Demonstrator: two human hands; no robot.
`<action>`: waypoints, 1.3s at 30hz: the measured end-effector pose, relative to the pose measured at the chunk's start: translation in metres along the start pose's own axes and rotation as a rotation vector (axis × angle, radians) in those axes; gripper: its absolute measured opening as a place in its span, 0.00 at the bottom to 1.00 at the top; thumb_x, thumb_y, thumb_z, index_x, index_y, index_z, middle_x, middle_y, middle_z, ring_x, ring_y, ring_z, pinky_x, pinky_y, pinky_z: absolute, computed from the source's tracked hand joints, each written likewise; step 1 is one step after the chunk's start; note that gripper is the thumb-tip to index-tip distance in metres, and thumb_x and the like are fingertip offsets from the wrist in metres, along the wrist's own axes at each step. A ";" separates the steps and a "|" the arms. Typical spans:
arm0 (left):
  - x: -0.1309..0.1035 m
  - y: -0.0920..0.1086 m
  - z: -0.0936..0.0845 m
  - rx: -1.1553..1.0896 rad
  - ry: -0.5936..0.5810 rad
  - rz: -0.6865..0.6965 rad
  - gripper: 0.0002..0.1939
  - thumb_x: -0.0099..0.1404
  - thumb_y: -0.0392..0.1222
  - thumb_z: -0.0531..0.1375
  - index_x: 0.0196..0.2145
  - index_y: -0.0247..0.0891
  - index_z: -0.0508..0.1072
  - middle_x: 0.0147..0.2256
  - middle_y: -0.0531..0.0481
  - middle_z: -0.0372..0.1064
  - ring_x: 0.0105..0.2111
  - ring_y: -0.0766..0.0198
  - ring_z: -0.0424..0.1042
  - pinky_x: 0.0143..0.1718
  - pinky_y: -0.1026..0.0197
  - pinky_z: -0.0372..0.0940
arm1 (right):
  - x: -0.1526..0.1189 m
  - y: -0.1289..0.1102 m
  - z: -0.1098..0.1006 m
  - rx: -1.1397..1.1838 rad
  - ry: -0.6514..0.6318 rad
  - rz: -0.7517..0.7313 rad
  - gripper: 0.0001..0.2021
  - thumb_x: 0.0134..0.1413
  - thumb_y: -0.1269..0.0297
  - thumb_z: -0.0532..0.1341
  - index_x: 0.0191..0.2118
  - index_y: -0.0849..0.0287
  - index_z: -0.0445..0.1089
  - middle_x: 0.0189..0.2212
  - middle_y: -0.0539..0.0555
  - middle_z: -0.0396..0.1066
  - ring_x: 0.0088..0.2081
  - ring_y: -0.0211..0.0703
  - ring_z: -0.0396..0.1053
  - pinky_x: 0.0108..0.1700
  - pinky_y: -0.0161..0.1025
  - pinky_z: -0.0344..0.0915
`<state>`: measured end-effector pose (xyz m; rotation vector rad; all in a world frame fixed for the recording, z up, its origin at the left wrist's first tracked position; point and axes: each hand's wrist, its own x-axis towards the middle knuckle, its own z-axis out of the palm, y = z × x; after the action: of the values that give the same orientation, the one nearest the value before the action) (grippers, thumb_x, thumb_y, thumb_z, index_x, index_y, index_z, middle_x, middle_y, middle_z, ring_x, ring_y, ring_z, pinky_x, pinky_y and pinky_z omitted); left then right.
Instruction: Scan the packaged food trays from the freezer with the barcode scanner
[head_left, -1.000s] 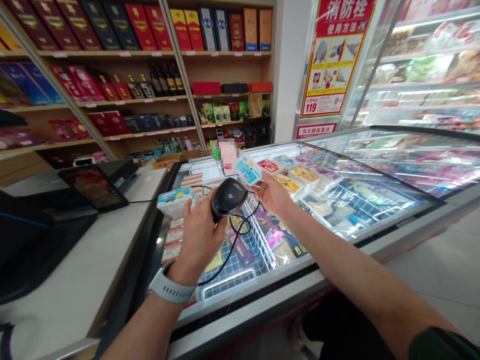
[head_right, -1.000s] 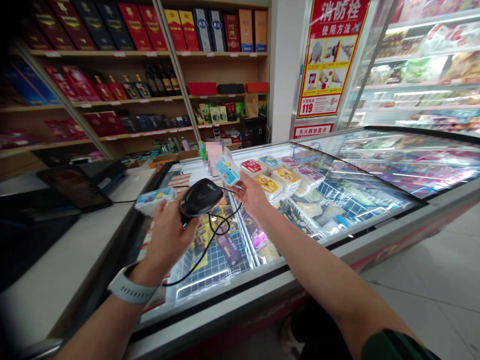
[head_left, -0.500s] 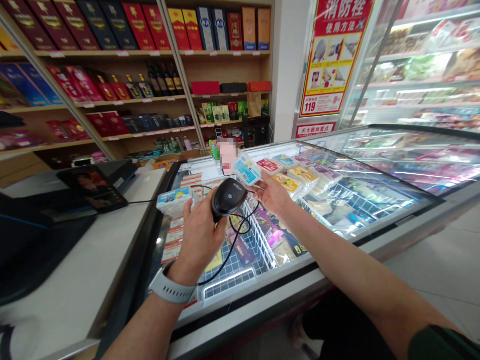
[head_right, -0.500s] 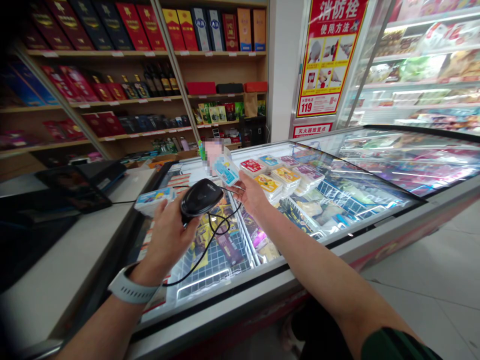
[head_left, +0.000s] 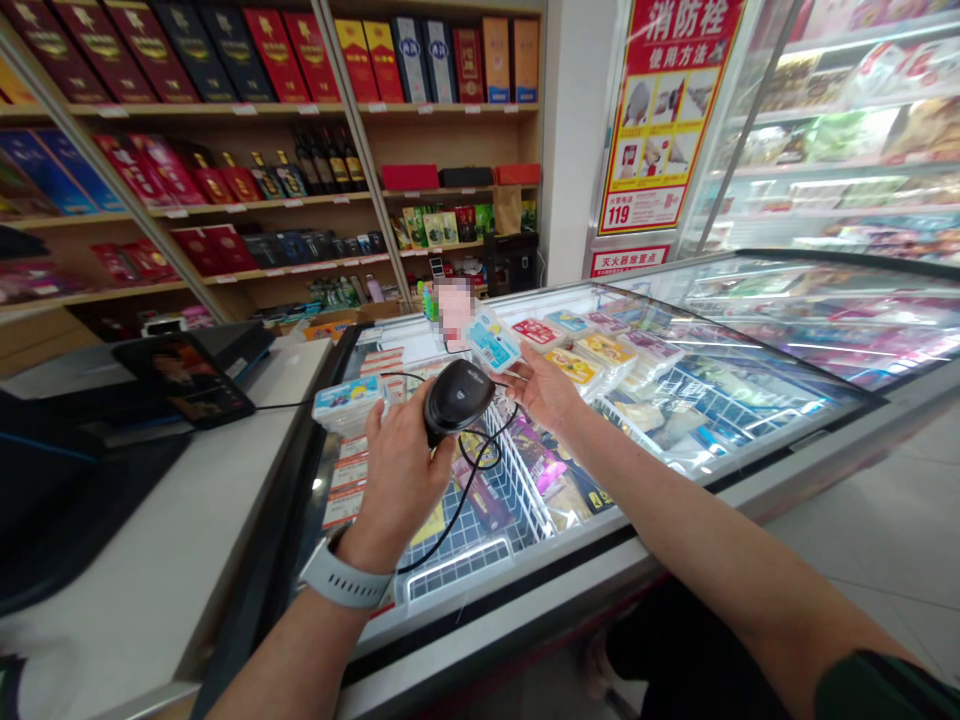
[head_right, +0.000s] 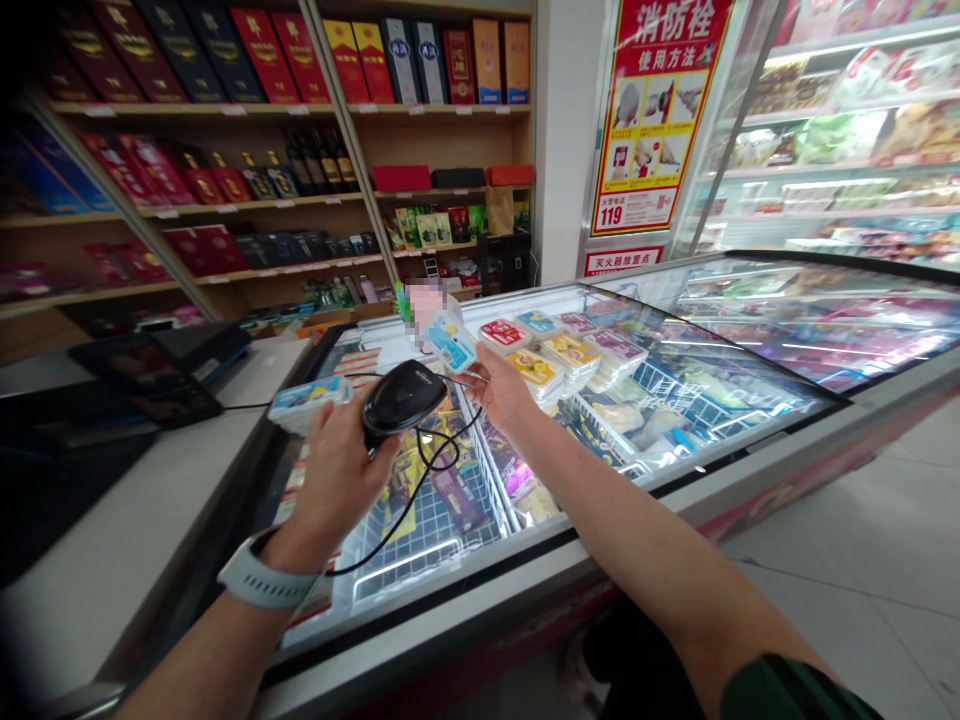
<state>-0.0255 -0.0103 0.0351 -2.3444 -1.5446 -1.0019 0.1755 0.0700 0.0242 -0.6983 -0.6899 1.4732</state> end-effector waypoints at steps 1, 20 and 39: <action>0.000 0.000 0.000 -0.004 -0.003 -0.002 0.28 0.63 0.39 0.55 0.60 0.34 0.58 0.55 0.39 0.67 0.56 0.49 0.66 0.63 0.42 0.45 | 0.000 0.000 0.000 -0.002 -0.001 -0.004 0.12 0.53 0.55 0.64 0.36 0.58 0.69 0.32 0.53 0.76 0.35 0.43 0.75 0.21 0.29 0.60; 0.000 -0.002 0.000 -0.031 0.034 0.016 0.27 0.64 0.40 0.54 0.60 0.33 0.58 0.55 0.37 0.68 0.54 0.48 0.67 0.63 0.40 0.46 | -0.043 -0.066 -0.042 -1.228 0.283 -1.055 0.14 0.60 0.55 0.59 0.47 0.51 0.75 0.50 0.56 0.71 0.54 0.48 0.65 0.59 0.50 0.59; 0.000 -0.001 0.002 -0.035 0.045 0.011 0.27 0.64 0.40 0.54 0.59 0.33 0.59 0.53 0.36 0.69 0.53 0.48 0.68 0.63 0.39 0.46 | -0.035 -0.070 -0.124 -1.723 0.614 -0.937 0.15 0.61 0.58 0.54 0.45 0.53 0.76 0.52 0.59 0.70 0.55 0.53 0.65 0.61 0.60 0.50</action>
<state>-0.0252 -0.0092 0.0338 -2.3336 -1.5081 -1.0802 0.3162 0.0365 0.0011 -1.6393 -1.4317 -0.5195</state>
